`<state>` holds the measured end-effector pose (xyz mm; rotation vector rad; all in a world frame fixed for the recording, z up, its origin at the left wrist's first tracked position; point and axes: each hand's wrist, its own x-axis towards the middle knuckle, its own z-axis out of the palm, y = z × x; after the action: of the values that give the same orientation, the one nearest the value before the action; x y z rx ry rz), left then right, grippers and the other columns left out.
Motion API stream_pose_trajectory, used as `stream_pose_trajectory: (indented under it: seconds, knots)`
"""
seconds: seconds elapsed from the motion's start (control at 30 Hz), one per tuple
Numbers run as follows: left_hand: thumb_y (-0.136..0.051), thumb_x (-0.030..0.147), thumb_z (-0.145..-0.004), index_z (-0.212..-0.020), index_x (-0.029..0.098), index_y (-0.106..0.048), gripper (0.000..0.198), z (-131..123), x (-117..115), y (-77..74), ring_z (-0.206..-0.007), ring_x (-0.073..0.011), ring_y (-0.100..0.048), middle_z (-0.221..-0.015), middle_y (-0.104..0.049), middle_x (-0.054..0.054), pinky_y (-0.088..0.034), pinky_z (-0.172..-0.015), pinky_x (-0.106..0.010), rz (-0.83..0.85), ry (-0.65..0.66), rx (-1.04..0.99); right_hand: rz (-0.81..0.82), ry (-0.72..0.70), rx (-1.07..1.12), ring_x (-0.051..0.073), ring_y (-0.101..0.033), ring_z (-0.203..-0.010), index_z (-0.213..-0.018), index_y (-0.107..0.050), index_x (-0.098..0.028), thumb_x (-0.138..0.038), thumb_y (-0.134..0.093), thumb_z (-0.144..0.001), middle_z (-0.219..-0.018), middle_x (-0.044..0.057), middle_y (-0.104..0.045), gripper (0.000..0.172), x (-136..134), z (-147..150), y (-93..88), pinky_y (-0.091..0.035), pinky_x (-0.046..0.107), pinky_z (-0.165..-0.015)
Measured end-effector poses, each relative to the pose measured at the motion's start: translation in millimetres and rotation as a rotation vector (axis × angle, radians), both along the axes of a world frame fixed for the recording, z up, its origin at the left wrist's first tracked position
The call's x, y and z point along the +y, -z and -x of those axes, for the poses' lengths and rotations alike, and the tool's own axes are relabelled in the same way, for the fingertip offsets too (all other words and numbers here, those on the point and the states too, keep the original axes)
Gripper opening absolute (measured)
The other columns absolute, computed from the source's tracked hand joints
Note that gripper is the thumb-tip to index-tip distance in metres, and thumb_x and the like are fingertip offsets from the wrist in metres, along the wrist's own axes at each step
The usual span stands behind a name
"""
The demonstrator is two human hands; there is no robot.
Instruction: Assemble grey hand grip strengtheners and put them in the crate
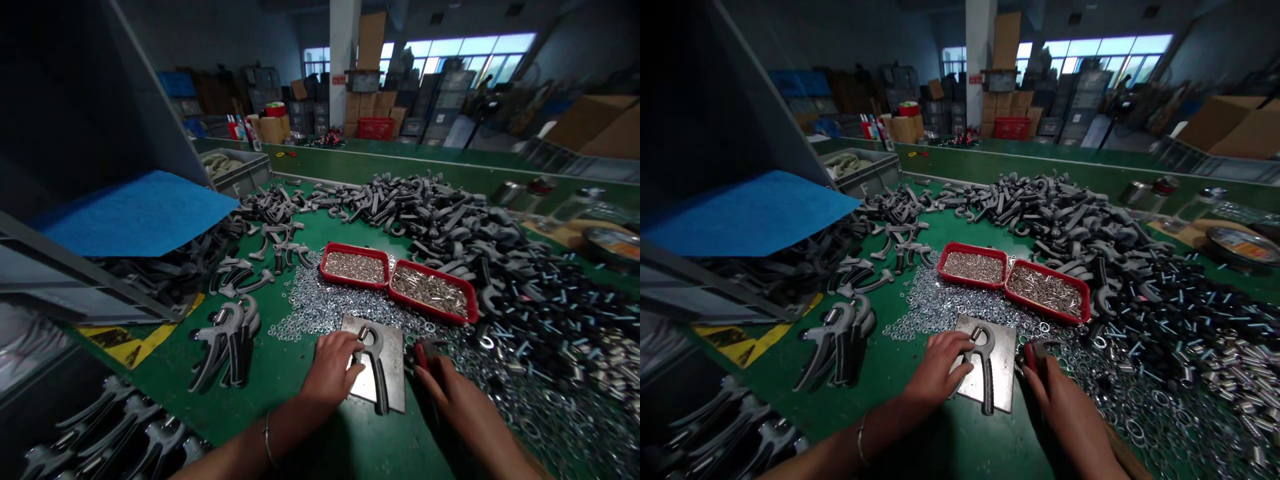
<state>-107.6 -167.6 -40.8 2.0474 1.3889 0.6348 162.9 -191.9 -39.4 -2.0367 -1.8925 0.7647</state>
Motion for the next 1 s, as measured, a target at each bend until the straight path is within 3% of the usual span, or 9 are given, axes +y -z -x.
stream_pose_trajectory:
  seconds: [0.1, 0.2, 0.3, 0.47, 0.73, 1.0]
  knots:
    - [-0.064, 0.011, -0.083, -0.105, 0.024, -0.066, 0.026, -1.4, 7.5, -4.8, -0.116, -0.0229, -0.054, -0.118, -0.064, -0.003, -0.036, -0.102, -0.041, 0.087, -0.014, -0.045, -0.190, -0.072, -0.091, 0.031, -0.065, -0.099, -0.110, -0.059, -0.024, -0.049, -0.045, -0.096, -0.109, 0.012, -0.067, 0.032, 2.4, 11.0, -15.4, -0.051, 0.045, -0.083]
    - [-0.064, 0.008, -0.079, -0.100, 0.024, -0.066, 0.027, -2.9, 12.7, -7.0, -0.115, -0.0229, -0.054, -0.114, -0.064, -0.002, -0.036, -0.102, -0.041, 0.131, -0.017, -0.066, -0.323, -0.253, 0.033, 0.026, -0.061, -0.103, -0.106, -0.062, -0.022, -0.033, -0.041, -0.100, -0.109, 0.011, -0.064, 0.025, 19.3, 37.0, -22.3, -0.048, 0.042, -0.092]
    - [-0.064, 0.009, -0.078, -0.105, 0.023, -0.063, 0.031, -3.1, 12.4, -1.7, -0.117, -0.0237, -0.053, -0.117, -0.063, -0.003, -0.036, -0.104, -0.041, 0.137, -0.017, -0.088, -0.254, -0.403, 0.115, 0.024, -0.061, -0.098, -0.099, -0.064, -0.021, -0.023, -0.045, -0.100, -0.100, 0.008, -0.064, 0.019, 33.8, 66.4, -16.2, -0.049, 0.038, -0.089]
    - [-0.067, 0.019, -0.080, -0.137, 0.022, -0.045, 0.061, 0.9, 5.9, 13.0, -0.129, -0.0281, -0.044, -0.136, -0.054, -0.010, -0.030, -0.112, -0.046, 0.088, -0.101, -0.052, -0.231, -0.471, -0.012, 0.027, -0.058, -0.103, -0.100, -0.065, -0.017, -0.016, -0.054, -0.096, -0.102, 0.011, -0.063, 0.012, 40.3, 89.3, -7.9, -0.049, 0.039, -0.091]
    - [-0.068, 0.024, -0.083, -0.134, 0.021, -0.047, 0.056, 3.3, 4.9, 18.8, -0.128, -0.0281, -0.044, -0.135, -0.055, -0.010, -0.031, -0.112, -0.047, 0.048, -0.088, -0.024, -0.206, -0.507, -0.169, 0.026, -0.059, -0.099, -0.096, -0.063, -0.014, -0.005, -0.047, -0.093, -0.102, 0.013, -0.063, 0.019, 41.0, 98.4, -19.6, -0.048, 0.034, -0.084]
    - [-0.069, 0.025, -0.083, -0.135, 0.018, -0.048, 0.056, 2.1, 3.8, 6.4, -0.129, -0.0281, -0.043, -0.136, -0.054, -0.011, -0.030, -0.113, -0.045, 0.097, -0.082, -0.001, -0.123, -0.560, -0.201, 0.024, -0.066, -0.088, -0.089, -0.068, -0.013, -0.003, -0.052, -0.083, -0.092, 0.012, -0.070, 0.020, 68.3, 101.0, -26.2, -0.049, 0.030, -0.080]
